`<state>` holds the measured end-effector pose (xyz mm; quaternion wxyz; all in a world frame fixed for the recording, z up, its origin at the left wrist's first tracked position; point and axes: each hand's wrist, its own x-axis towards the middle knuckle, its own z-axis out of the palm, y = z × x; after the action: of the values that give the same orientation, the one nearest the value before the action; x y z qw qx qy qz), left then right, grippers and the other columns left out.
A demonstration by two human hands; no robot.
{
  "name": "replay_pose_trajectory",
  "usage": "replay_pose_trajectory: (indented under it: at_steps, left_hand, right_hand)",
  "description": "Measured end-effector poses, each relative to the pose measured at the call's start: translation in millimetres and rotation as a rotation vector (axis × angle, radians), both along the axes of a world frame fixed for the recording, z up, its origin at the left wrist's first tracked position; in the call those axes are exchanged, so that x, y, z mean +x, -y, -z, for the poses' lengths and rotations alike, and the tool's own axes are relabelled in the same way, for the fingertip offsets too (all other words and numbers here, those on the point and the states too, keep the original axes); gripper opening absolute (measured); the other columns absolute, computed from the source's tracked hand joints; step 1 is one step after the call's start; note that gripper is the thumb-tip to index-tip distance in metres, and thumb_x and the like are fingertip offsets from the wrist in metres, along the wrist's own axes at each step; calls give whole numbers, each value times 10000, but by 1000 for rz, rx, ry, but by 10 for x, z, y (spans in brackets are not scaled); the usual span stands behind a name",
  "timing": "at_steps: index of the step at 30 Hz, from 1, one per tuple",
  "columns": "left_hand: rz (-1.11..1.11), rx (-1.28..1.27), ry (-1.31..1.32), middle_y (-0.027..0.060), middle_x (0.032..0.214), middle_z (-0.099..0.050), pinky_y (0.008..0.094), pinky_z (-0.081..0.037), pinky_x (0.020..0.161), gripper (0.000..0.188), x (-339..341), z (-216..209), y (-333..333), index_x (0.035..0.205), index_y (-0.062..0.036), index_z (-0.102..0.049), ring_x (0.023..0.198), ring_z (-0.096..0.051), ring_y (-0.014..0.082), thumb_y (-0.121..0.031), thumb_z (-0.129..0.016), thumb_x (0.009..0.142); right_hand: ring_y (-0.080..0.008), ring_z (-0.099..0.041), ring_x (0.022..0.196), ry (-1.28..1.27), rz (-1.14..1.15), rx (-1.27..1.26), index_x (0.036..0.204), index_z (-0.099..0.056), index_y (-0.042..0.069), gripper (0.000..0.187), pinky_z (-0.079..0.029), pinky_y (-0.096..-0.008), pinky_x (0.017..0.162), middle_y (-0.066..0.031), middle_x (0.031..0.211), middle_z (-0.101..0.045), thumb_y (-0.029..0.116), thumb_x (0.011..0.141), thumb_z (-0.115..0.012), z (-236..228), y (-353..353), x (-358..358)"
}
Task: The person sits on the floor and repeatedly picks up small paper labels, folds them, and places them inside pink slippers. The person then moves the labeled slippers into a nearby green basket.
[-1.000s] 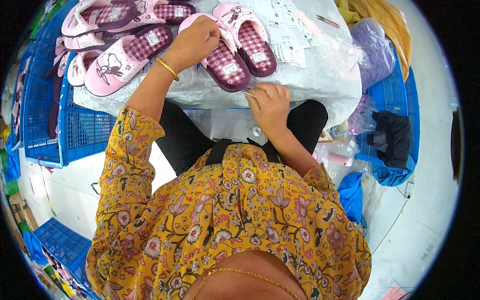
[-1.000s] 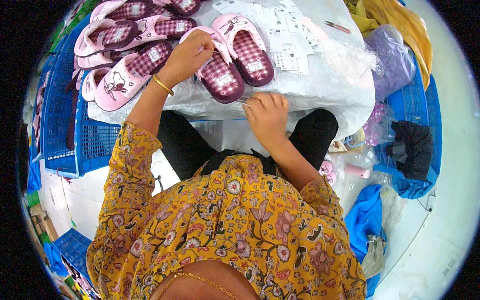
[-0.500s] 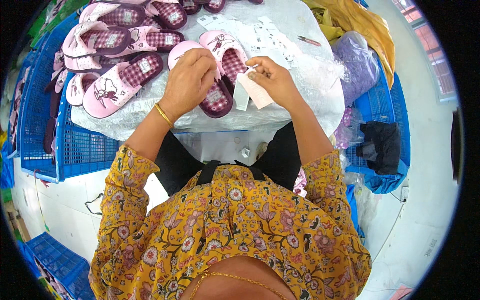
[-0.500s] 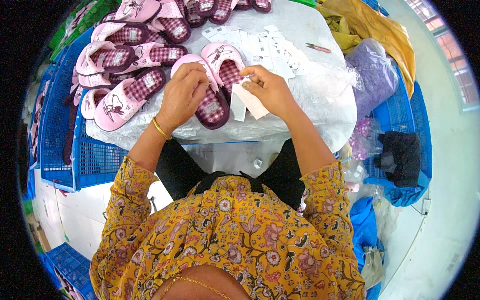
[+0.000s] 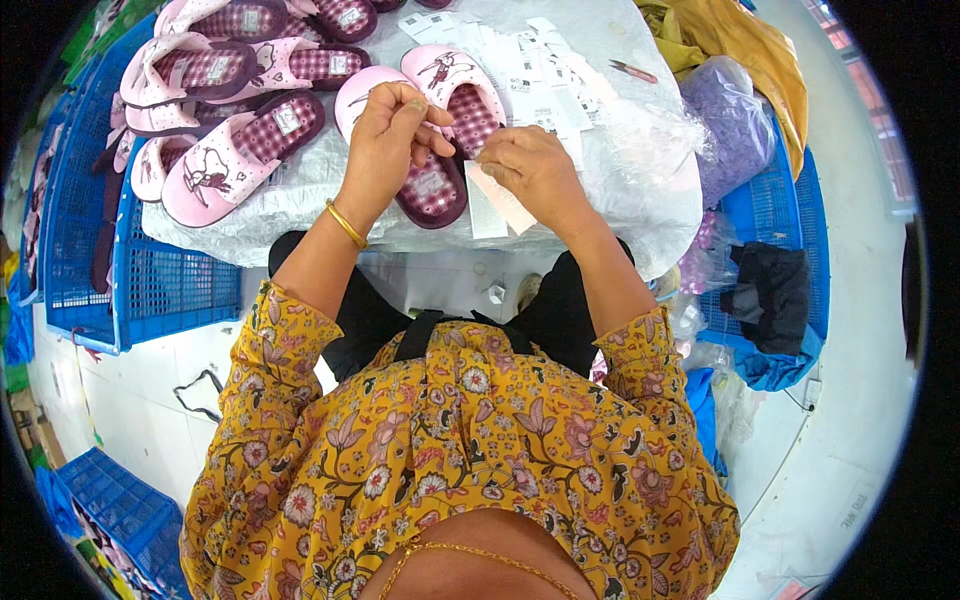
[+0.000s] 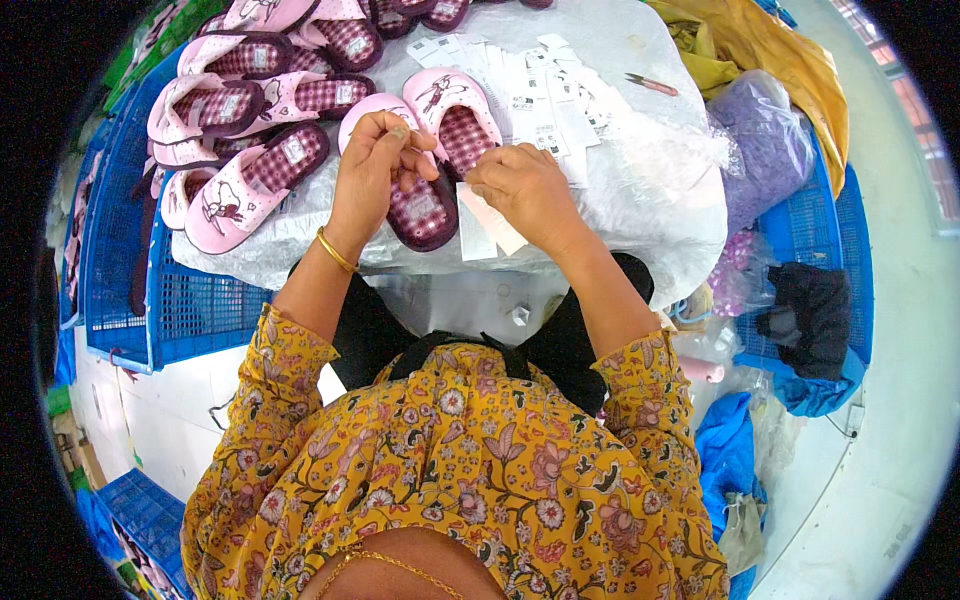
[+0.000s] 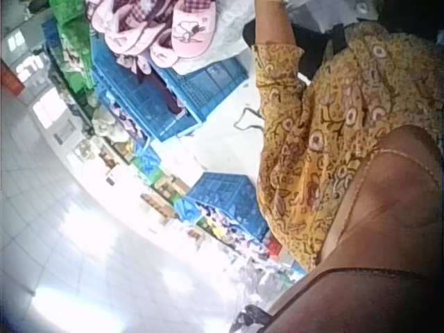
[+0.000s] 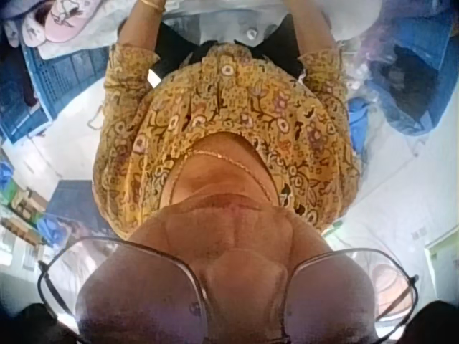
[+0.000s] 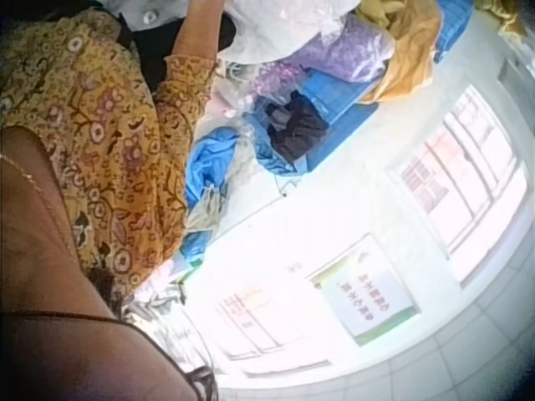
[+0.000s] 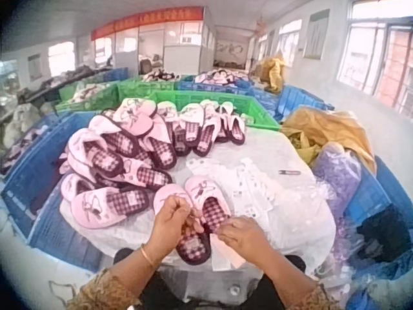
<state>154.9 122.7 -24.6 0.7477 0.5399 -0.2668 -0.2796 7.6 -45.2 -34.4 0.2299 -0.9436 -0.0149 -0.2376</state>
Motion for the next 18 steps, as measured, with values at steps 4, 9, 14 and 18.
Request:
replay_pose_trajectory:
  at_steps: [4,9,14,18]
  left_hand:
    - [40,2,10,121,958,-694,196,-410,506,87,4,-28,-12,979,-80,-470,679,-659,117,-138,-424,1026]
    - [165,66,13,114,993,-689,192,-396,497,56,-29,-40,-11,977,-76,-488,643,-638,108,-112,-454,1002]
    - [228,143,153,119,1014,-670,221,-479,529,48,-48,97,46,999,-39,-487,586,-602,106,-81,-492,976]
    - [258,138,-40,101,973,-665,214,-466,516,46,-123,-64,18,1002,-40,-487,577,-598,106,-81,-491,980]
  right_hand:
    - [-228,-602,961,8,25,-15,898,-712,137,102,-451,-369,869,11,977,-666,156,798,-712,-26,-33,-1]
    - [-241,-603,940,103,68,118,863,-692,113,90,-453,-377,856,-16,988,-675,144,786,-727,6,-11,29]
    - [-251,-603,904,179,77,140,841,-674,89,105,-452,-379,846,-42,964,-677,119,768,-743,-100,-72,51]
    - [-248,-603,895,193,83,137,822,-660,86,115,-448,-379,837,-34,946,-677,117,754,-748,-102,-80,42]
